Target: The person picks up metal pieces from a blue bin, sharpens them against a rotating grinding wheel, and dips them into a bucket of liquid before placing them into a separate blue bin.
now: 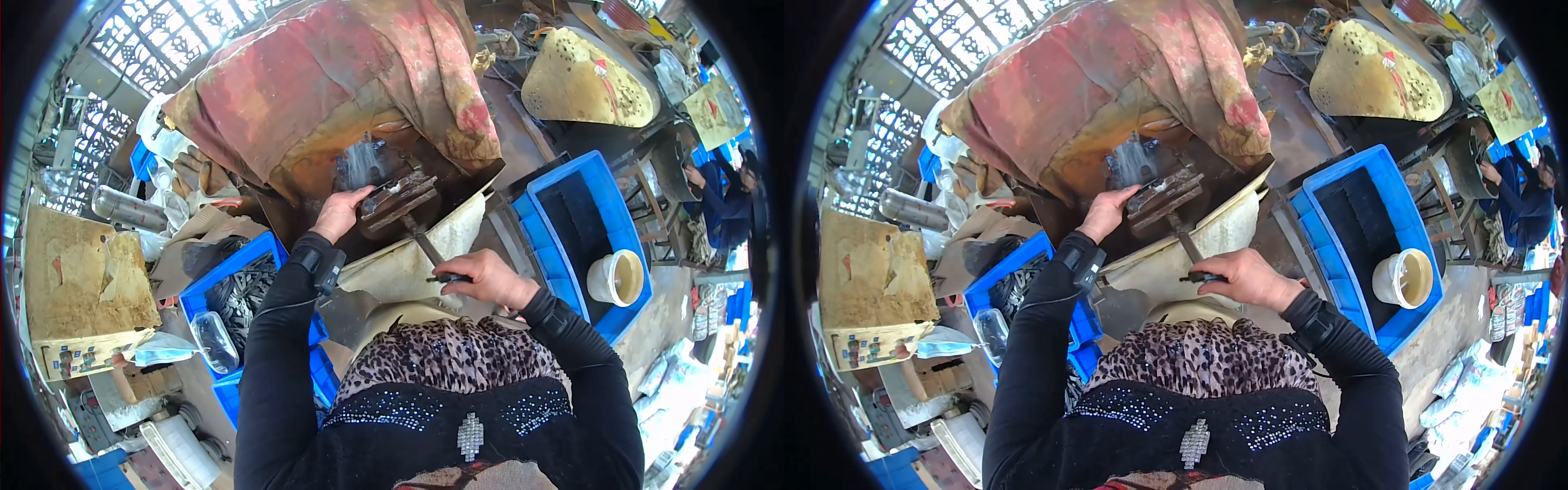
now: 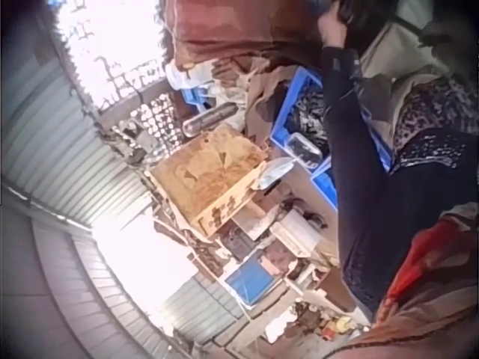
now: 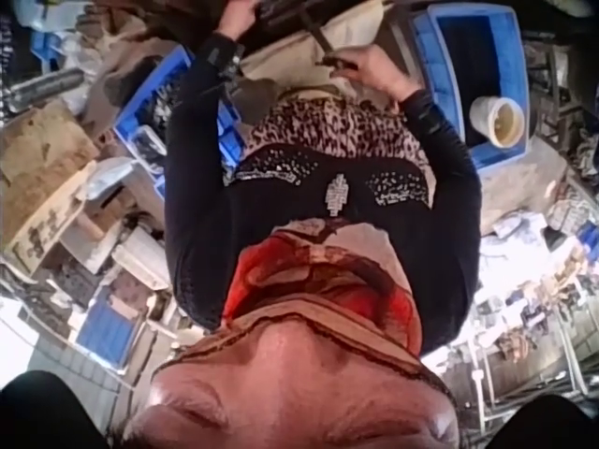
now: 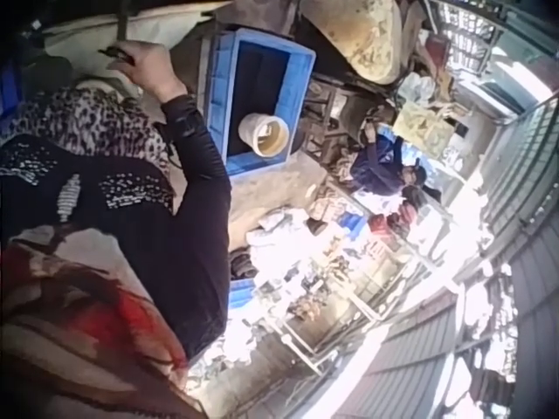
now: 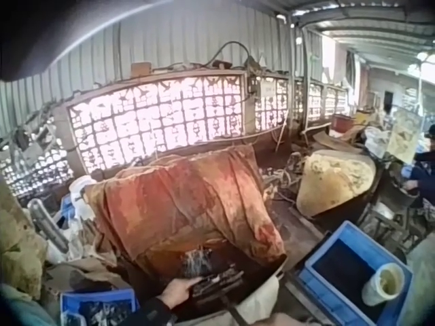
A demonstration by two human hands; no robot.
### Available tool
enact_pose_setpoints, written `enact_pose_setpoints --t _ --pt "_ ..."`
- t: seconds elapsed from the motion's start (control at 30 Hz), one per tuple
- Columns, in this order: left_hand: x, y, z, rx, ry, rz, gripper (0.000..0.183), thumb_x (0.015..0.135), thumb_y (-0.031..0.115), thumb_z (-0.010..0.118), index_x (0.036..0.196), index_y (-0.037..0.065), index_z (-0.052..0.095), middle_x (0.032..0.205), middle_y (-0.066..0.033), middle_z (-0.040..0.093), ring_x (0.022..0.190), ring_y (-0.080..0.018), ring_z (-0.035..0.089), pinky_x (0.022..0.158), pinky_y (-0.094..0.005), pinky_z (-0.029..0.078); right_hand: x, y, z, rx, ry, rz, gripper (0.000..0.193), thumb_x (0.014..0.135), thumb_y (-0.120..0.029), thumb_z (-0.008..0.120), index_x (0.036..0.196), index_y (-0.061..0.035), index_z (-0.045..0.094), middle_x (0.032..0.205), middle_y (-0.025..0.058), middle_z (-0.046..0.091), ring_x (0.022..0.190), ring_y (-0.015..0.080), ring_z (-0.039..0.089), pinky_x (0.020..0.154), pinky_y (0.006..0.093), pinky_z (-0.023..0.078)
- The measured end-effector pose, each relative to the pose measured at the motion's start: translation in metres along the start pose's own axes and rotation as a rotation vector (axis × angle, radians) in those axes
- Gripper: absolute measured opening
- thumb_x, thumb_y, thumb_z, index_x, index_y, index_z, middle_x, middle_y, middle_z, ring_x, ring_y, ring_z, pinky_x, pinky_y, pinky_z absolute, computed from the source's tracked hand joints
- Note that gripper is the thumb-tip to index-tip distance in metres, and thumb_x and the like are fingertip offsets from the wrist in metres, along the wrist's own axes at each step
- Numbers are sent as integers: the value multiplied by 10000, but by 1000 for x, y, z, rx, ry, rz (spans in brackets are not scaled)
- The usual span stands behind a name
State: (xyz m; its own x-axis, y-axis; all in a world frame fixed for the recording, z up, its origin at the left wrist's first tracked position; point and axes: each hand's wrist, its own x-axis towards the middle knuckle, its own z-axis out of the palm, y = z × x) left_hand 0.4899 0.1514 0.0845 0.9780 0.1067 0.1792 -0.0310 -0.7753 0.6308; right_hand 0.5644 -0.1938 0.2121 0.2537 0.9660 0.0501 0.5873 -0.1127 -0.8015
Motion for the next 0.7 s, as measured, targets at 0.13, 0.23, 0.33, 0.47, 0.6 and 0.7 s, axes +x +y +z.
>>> enact_pose_setpoints --t 0.13,0.23,0.33,0.47,0.6,0.7 --pt "-2 6 -8 92 -9 50 550 776 -107 534 1262 139 611 1044 -190 676 948 -366 654 825 -384 536 0 -5 3 -88 -10 -48 279 824 -242 738 1061 -113 665 880 106 691 766 317 669 672 381 534" --pt "-5 4 -10 99 -12 67 565 766 -105 533 1264 150 611 1027 -188 676 929 -380 649 807 -401 540 1 -6 5 -101 21 -77 242 828 -208 724 1047 -127 661 830 83 673 717 307 657 623 386 524" --pt "-7 4 -13 86 -22 80 565 770 -99 530 1266 158 611 1010 -179 682 908 -371 657 794 -409 542 5 -9 5 -128 12 -99 246 820 -191 722 1049 -128 660 816 82 664 699 305 652 609 388 520" --pt "-6 31 -32 223 -102 49 546 772 -75 546 1260 159 616 969 -173 692 888 -365 661 782 -423 540 -2 -4 7 -140 37 -92 259 804 -170 725 1049 -120 655 801 78 655 682 307 644 599 392 516" --pt "-14 65 -57 311 -189 -56 505 783 -44 570 1253 135 615 1002 -172 689 893 -351 660 783 -420 534 3 -5 6 -129 75 -103 271 790 -151 727 1046 -103 652 809 86 656 696 313 646 611 396 519" --pt "-36 54 -58 217 232 -127 443 820 -15 585 1245 106 614 1026 -165 680 895 -333 659 781 -403 529 25 -15 -2 -98 142 -149 282 784 -131 744 1047 -79 657 824 101 661 713 305 654 623 378 520"
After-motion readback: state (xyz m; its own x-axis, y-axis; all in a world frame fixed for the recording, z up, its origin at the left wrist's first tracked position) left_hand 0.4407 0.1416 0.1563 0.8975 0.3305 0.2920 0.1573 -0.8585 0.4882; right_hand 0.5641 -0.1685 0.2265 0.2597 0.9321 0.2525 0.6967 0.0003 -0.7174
